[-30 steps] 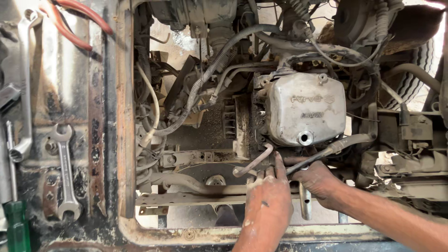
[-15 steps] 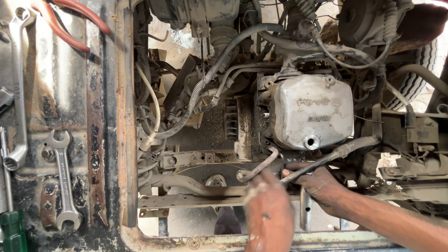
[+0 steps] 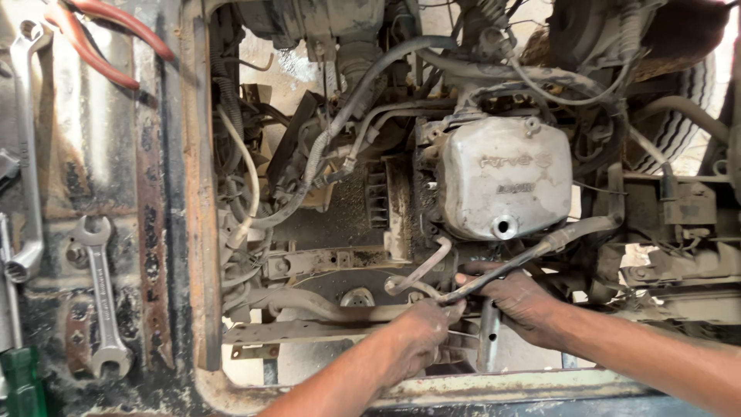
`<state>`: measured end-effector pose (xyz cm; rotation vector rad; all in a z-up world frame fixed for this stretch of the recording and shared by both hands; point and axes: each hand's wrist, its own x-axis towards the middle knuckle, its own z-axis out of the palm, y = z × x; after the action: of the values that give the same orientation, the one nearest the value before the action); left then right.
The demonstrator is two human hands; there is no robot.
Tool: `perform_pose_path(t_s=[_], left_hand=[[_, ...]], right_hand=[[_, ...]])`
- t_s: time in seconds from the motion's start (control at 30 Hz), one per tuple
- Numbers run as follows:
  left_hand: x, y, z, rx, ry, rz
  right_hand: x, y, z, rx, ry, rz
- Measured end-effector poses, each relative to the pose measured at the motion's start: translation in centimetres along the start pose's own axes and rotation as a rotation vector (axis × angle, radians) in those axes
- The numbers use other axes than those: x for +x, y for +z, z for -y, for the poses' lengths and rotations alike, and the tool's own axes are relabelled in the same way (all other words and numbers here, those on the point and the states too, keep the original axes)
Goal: The person works on a vehicle engine, using a wrench to loosen bolts on a component and a pair of pliers to remove a hose clamp. The person then disconnects a hose from the engine part.
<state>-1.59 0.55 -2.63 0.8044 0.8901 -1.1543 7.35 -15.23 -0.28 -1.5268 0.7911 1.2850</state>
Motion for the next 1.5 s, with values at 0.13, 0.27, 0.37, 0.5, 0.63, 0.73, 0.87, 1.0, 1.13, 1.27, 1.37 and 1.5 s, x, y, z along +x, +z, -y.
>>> perform_pose_path(t_s=[0.13, 0.27, 0.37, 0.5, 0.63, 0.73, 0.87, 1.0, 1.13, 1.27, 1.37, 1.5], left_hand=[[3.0, -0.7, 0.7, -0.112, 0.049, 0.168], [4.1, -2.7, 0.8, 0.023, 0.045, 0.193], [4.8, -2.8, 1.7, 0.087, 0.102, 0.17], [5.3, -2.5, 1.4, 0.183, 0.1, 0.139], [4.3, -2.6, 1.2, 0.046, 0.097, 0.186], [3.8, -1.7, 1.1, 0.005, 0.06, 0.147], [3.7, -1.8, 0.9, -0.016, 0.013, 0.136], [3.5, -1.5, 0.9, -0.035, 0.029, 0.108], [2.8, -1.1, 0.7, -0.027, 0.029, 0.06], [1.7, -1.0, 0.5, 0.002, 0.077, 0.062], [1.3, -1.2, 0.5, 0.022, 0.092, 0.063], [1.2, -1.2, 0.6, 0.036, 0.122, 0.082]], right_hand=[[0.9, -0.3, -0.4, -0.087, -0.038, 0.014], [0.8, -0.4, -0.2, -0.183, -0.182, 0.11], [-0.4, -1.4, 0.8, -0.598, -0.18, 0.009], [-4.6, -2.7, 2.1, -1.238, -0.444, -0.005], [-10.9, -4.0, 3.3, -1.169, 0.062, -0.344], [-13.5, -5.6, 3.8, -1.192, 0.045, -0.565], [-14.3, -7.3, 3.3, -0.914, -0.365, -0.715], [-12.9, -5.3, 4.1, -0.687, -0.17, -0.633], [-13.4, -1.5, 3.7, -0.752, -0.503, -0.717], [-14.1, 0.7, 2.8, -0.881, -1.052, -0.87], [-12.3, 1.9, 2.7, -0.865, -1.254, -0.789], [-12.6, 3.1, 2.0, -0.904, -1.54, -0.743]])
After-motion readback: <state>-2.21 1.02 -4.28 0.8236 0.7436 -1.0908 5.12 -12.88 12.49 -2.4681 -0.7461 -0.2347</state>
